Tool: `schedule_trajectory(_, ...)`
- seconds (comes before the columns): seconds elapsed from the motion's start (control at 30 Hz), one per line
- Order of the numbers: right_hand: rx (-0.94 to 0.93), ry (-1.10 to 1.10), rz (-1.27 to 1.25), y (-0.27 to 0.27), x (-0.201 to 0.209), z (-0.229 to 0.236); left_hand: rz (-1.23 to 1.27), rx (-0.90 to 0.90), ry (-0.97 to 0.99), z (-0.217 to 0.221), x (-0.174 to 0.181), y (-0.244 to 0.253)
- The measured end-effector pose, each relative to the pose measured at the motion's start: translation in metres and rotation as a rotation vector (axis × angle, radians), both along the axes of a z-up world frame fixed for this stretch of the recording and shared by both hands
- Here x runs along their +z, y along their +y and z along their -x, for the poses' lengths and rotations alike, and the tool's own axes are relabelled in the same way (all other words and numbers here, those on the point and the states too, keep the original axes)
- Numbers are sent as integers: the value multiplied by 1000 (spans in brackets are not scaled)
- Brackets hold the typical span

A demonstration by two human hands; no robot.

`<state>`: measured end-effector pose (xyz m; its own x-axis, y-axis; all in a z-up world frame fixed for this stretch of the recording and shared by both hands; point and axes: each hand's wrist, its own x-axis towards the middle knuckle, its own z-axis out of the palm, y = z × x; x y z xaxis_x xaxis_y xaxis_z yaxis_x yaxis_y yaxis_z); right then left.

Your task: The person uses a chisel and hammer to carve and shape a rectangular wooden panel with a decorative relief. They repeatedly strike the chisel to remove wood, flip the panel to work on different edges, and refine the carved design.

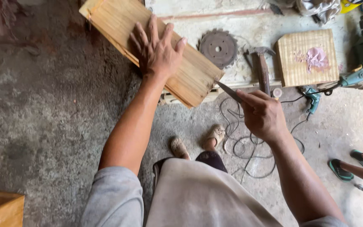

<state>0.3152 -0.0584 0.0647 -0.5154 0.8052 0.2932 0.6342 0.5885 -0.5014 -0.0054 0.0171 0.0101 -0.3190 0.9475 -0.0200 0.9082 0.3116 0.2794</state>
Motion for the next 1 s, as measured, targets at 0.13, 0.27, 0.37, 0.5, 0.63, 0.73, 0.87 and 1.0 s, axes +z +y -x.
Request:
schedule_trajectory(0.13, 37, 12, 28, -7, -2, -2, -25, -8, 2, -2, -6, -5)
schedule_trajectory(0.27, 44, 36, 65, -9, -8, -4, -17, -10, 3, -2, -4, -5)
schedule_trajectory(0.37, 44, 13, 91, -9, -12, -6, 13, 0, 4, -2, -3, -4)
schedule_trajectory(0.5, 3, 24, 82, -5, -19, -9, 46, 26, -3, -4, -3, 2)
schedule_trajectory(0.63, 39, 36, 154, -3, -24, -9, 37, 9, -3, -3, -1, 4)
schedule_trajectory(0.73, 63, 26, 103, -8, -24, -8, 38, 11, -22, -3, -2, -3)
schedule_trajectory(0.87, 177, 25, 93, -13, -19, -4, 17, 5, -22, -3, 2, 0)
schedule_trajectory(1.0, 84, 23, 47, -26, -15, 1, 8, 1, -10, -3, -2, -3)
